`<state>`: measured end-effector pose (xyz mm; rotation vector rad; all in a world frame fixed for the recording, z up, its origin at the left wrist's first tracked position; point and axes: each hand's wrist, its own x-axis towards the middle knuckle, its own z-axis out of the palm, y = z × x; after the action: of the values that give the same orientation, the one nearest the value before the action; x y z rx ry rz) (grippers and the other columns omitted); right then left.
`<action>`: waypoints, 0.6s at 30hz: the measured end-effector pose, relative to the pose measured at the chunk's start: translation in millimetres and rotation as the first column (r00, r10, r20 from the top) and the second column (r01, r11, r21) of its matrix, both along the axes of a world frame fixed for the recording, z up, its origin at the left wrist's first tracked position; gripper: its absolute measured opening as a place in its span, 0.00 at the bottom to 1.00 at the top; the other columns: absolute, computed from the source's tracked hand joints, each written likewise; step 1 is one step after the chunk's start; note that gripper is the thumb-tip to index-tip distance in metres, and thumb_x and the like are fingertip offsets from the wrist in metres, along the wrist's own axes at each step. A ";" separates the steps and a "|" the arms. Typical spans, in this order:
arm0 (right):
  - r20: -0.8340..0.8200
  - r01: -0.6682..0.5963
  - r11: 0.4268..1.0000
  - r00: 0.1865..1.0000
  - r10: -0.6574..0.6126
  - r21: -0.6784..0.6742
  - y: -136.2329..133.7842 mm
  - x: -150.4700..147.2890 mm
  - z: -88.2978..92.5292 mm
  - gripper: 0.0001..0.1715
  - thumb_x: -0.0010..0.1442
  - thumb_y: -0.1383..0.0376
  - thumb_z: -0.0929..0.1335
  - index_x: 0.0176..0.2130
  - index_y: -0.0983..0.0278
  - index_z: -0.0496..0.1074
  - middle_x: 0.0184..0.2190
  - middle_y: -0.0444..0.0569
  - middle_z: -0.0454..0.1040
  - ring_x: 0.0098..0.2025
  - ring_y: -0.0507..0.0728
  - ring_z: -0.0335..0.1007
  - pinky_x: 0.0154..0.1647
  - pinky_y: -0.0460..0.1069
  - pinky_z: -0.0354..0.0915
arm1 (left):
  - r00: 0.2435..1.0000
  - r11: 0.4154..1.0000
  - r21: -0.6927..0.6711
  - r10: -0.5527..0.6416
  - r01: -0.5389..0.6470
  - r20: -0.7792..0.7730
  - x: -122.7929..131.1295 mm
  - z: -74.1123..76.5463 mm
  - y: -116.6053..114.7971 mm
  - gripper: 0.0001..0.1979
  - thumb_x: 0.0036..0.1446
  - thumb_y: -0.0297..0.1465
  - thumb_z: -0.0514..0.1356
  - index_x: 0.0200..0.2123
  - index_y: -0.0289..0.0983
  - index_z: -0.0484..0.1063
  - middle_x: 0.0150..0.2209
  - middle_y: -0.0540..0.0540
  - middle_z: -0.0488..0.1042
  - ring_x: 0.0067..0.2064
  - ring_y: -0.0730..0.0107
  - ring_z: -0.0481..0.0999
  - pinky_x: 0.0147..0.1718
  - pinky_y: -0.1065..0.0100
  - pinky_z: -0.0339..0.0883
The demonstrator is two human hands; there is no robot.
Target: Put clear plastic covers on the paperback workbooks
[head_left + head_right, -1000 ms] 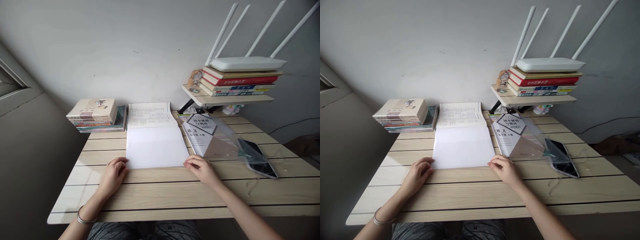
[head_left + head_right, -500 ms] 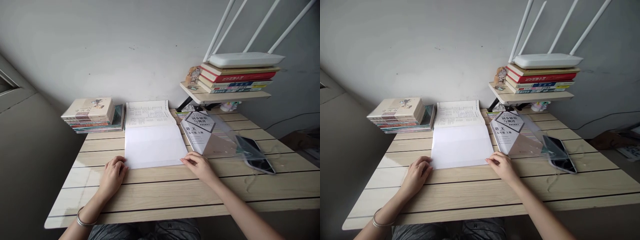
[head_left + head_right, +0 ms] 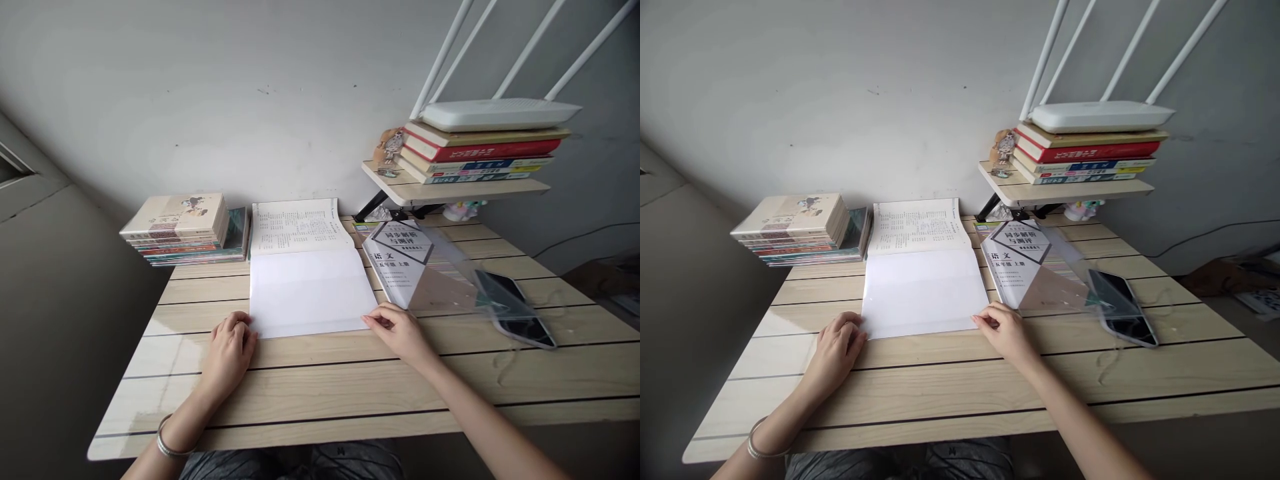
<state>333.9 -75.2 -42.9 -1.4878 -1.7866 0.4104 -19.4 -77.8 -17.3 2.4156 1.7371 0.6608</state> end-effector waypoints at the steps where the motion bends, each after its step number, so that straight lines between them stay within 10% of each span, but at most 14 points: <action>1: -0.002 -0.001 1.000 1.000 0.001 -0.002 0.0 0.0 0.0 0.17 0.58 0.56 0.65 0.22 0.62 0.68 0.23 0.47 0.68 0.25 0.53 0.65 0.25 0.48 0.62 | 1.000 1.000 0.002 0.001 -0.001 0.000 0.1 0.0 -0.1 0.11 0.60 0.33 0.50 0.25 0.38 0.64 0.43 0.44 0.71 0.43 0.63 0.72 0.43 0.57 0.63; 18: 0.006 0.013 1.000 1.000 -0.013 -0.005 0.0 -1.0 -1.2 0.15 0.57 0.59 0.65 0.22 0.62 0.67 0.23 0.46 0.68 0.25 0.53 0.65 0.26 0.47 0.63 | 1.000 1.000 0.000 0.026 -0.026 0.008 1.9 0.8 0.7 0.12 0.59 0.33 0.51 0.24 0.38 0.63 0.41 0.43 0.70 0.43 0.60 0.71 0.43 0.56 0.64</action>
<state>332.9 -75.2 -44.1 -1.5044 -1.7810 0.4046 -17.5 -77.1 -16.5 2.3913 1.7679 0.6722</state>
